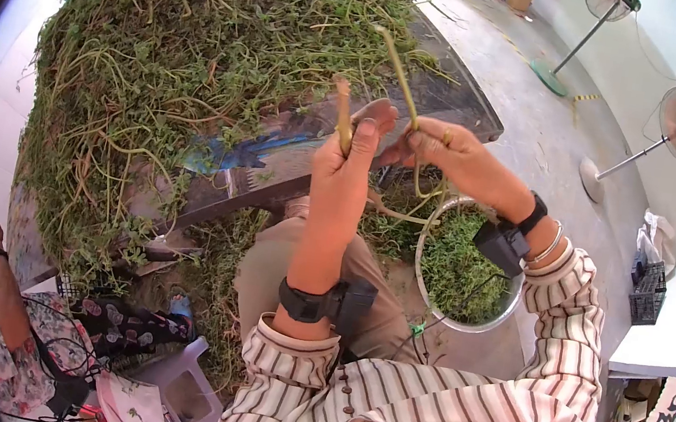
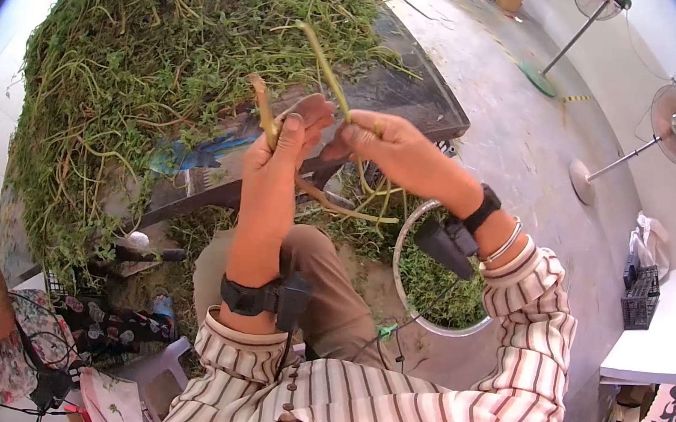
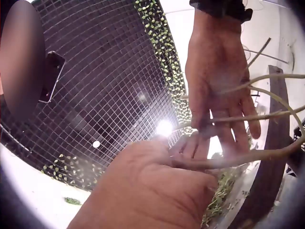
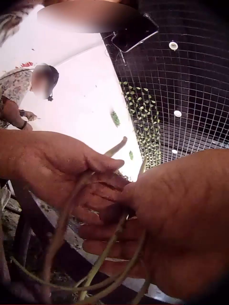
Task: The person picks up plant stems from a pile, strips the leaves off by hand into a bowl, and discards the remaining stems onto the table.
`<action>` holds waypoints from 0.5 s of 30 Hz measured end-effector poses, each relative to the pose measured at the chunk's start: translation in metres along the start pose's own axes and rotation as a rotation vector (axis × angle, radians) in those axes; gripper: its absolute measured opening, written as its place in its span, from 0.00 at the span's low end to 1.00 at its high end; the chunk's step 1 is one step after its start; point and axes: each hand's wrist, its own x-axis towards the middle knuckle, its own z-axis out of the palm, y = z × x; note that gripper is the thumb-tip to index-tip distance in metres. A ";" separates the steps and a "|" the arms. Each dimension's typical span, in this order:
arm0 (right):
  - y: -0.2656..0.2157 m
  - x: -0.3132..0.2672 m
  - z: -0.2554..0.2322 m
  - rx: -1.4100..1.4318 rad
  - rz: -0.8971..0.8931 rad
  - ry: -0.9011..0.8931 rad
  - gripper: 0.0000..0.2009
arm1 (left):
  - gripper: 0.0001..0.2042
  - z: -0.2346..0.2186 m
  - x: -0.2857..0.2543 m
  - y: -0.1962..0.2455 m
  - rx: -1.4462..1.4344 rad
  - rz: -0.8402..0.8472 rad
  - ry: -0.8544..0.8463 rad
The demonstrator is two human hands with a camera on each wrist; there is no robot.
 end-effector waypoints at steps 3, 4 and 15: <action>0.003 0.000 0.019 0.063 0.055 -0.017 0.11 | 0.22 -0.001 -0.003 0.003 -0.024 -0.111 0.001; 0.005 0.000 0.023 0.024 0.085 -0.054 0.12 | 0.21 0.000 -0.004 0.006 -0.082 -0.140 0.002; 0.010 -0.006 0.044 -0.065 0.040 0.096 0.11 | 0.20 -0.005 -0.002 0.005 -0.103 -0.100 -0.047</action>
